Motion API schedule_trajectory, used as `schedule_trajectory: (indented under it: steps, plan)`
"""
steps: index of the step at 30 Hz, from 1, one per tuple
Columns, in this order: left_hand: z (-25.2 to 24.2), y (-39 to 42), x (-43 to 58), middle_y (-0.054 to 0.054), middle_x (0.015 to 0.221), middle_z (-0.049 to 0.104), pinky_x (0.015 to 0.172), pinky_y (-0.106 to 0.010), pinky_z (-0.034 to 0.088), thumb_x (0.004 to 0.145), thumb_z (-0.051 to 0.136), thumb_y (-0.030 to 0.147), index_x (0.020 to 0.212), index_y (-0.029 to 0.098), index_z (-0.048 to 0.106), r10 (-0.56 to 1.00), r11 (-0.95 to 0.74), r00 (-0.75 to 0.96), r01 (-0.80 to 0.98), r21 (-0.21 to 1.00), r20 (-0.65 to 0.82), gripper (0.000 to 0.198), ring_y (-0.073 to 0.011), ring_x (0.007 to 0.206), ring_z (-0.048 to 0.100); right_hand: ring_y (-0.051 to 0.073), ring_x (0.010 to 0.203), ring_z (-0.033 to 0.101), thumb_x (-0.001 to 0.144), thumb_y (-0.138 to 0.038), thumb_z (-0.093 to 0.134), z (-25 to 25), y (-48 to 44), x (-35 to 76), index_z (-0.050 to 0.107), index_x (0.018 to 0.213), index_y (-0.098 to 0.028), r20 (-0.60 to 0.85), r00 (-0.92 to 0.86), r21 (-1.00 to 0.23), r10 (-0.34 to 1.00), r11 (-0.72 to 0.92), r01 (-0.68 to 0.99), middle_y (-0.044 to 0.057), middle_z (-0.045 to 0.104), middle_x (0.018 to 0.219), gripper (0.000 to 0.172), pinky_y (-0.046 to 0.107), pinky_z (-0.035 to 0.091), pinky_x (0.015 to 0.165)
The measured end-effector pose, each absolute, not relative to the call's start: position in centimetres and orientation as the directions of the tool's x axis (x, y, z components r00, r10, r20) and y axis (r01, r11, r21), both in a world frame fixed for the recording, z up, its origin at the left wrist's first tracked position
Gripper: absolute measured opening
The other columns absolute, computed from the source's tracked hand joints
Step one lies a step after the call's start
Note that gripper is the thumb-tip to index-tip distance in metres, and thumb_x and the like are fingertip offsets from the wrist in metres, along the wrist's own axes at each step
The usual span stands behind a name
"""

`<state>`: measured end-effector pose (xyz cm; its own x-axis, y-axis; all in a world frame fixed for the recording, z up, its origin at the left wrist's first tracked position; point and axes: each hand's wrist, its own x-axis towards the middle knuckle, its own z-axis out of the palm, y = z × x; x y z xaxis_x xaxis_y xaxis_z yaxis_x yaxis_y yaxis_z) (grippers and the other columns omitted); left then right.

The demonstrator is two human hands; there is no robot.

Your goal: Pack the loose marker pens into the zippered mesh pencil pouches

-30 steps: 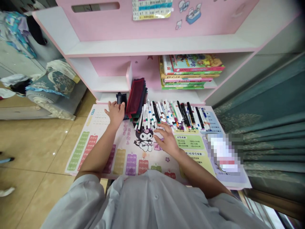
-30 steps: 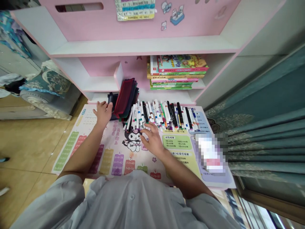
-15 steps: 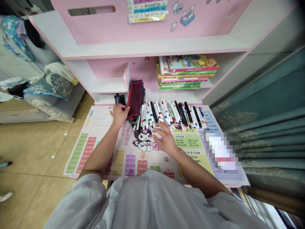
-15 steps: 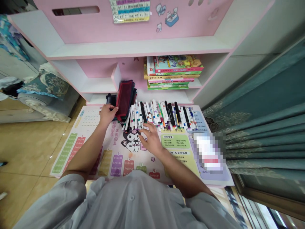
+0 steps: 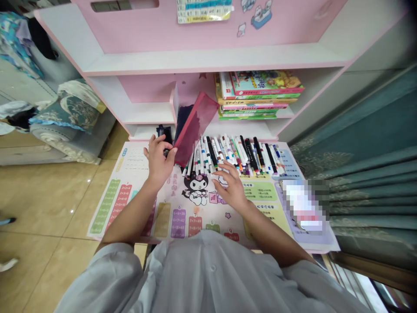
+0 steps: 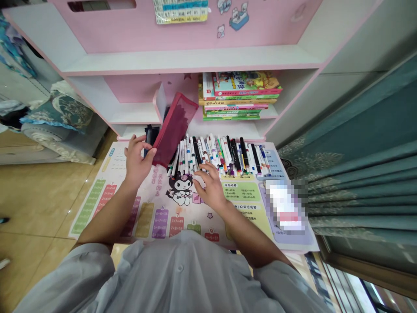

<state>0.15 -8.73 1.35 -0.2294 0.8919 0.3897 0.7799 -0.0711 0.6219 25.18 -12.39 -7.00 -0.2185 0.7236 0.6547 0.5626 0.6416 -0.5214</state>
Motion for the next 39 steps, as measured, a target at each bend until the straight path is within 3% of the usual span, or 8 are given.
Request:
schedule_trajectory:
  steps: [4, 9, 12, 15, 21, 27, 35, 39]
  plan:
    - [1.4, -11.8, 0.1, -0.01, 0.135, 0.059, 0.113, -0.066, 0.016, 0.086, 0.06, 0.029, 0.081, 0.022, 0.057, 0.88, -0.18, -0.107, 0.826, 0.535, 0.462, 0.01, -0.0324, 0.144, 0.034, 0.03, 0.127, 0.053, 0.089, -0.031, 0.063, -5.4, -12.0, 26.5, 0.06, 0.11, -0.026, 0.692, -0.064, -0.548, 0.719, 0.581, 0.603, 0.009, 0.06, 0.119, 0.021, 0.058, 0.048, 0.105]
    - [0.4, -14.8, -0.2, -0.008, 0.13, 0.062, 0.116, -0.06, 0.012, 0.089, 0.059, 0.033, 0.078, 0.022, 0.062, 0.837, -0.288, 0.048, 0.886, 0.364, 0.545, 0.016, -0.0325, 0.141, 0.039, 0.03, 0.131, 0.05, 0.087, -0.039, 0.067, -4.8, -11.2, 29.0, 0.051, 0.128, -0.027, 0.664, 0.097, -0.654, 0.741, 0.514, 0.555, 0.01, 0.057, 0.127, 0.046, 0.057, 0.045, 0.108]
    - [-0.2, -16.0, -0.1, -0.008, 0.127, 0.064, 0.116, -0.059, 0.011, 0.09, 0.059, 0.032, 0.076, 0.022, 0.064, 0.817, -0.351, 0.14, 0.891, 0.289, 0.559, 0.018, -0.0323, 0.14, 0.04, 0.032, 0.134, 0.047, 0.082, -0.046, 0.071, -4.2, -10.8, 30.5, 0.048, 0.133, -0.028, 0.606, 0.052, -0.688, 0.794, 0.491, 0.534, 0.011, 0.053, 0.135, 0.059, 0.057, 0.042, 0.11]
    - [-0.9, -16.9, 0.5, -0.007, 0.126, 0.065, 0.116, -0.059, 0.009, 0.09, 0.06, 0.03, 0.073, 0.022, 0.065, 0.811, -0.391, 0.209, 0.889, 0.239, 0.546, 0.02, -0.0321, 0.14, 0.041, 0.033, 0.136, 0.045, 0.077, -0.053, 0.075, -3.0, -10.8, 31.7, 0.051, 0.132, -0.029, 0.567, -0.148, -0.644, 0.811, 0.548, 0.534, 0.011, 0.054, 0.135, 0.064, 0.057, 0.04, 0.112]
    - [-2.3, -17.3, 2.1, -0.008, 0.127, 0.064, 0.115, -0.063, 0.01, 0.089, 0.062, 0.028, 0.074, 0.022, 0.067, 0.821, -0.466, 0.32, 0.854, 0.231, 0.474, 0.017, -0.0329, 0.14, 0.041, 0.034, 0.14, 0.04, 0.079, -0.051, 0.073, -1.9, -11.5, 32.2, 0.067, 0.109, -0.028, 0.422, -0.501, -0.55, 0.755, 0.653, 0.52, 0.009, 0.058, 0.134, 0.039, 0.057, 0.039, 0.113]
    - [-3.6, -16.3, 2.8, -0.007, 0.127, 0.064, 0.116, -0.063, 0.007, 0.089, 0.062, 0.03, 0.073, 0.023, 0.068, 0.812, -0.506, 0.351, 0.822, 0.262, 0.467, 0.018, -0.0322, 0.14, 0.04, 0.033, 0.136, 0.045, 0.084, -0.036, 0.071, -2.8, -11.4, 31.8, 0.075, 0.086, -0.026, 0.356, -0.563, -0.516, 0.746, 0.659, 0.548, 0.007, 0.065, 0.125, 0.011, 0.057, 0.043, 0.11]
    - [-4.7, -15.8, 2.3, -0.007, 0.127, 0.064, 0.117, -0.061, 0.011, 0.081, 0.073, 0.041, 0.079, 0.025, 0.069, 0.858, -0.435, 0.265, 0.83, 0.348, 0.44, 0.016, -0.0337, 0.139, 0.041, 0.034, 0.133, 0.049, 0.084, -0.03, 0.071, -3.5, -11.2, 31.8, 0.075, 0.075, -0.024, 0.339, -0.569, -0.47, 0.749, 0.659, 0.587, 0.008, 0.068, 0.122, 0.011, 0.059, 0.045, 0.106]
    - [-4.4, -15.6, 1.6, -0.011, 0.135, 0.059, 0.115, -0.066, 0.014, 0.07, 0.079, 0.051, 0.086, 0.023, 0.062, 0.914, -0.316, 0.172, 0.869, 0.381, 0.367, 0.036, -0.0377, 0.142, 0.036, 0.033, 0.135, 0.047, 0.084, -0.032, 0.071, -3.9, -11.2, 31.6, 0.075, 0.074, -0.024, 0.377, -0.575, -0.449, 0.726, 0.687, 0.572, 0.007, 0.067, 0.122, 0.012, 0.06, 0.044, 0.106]
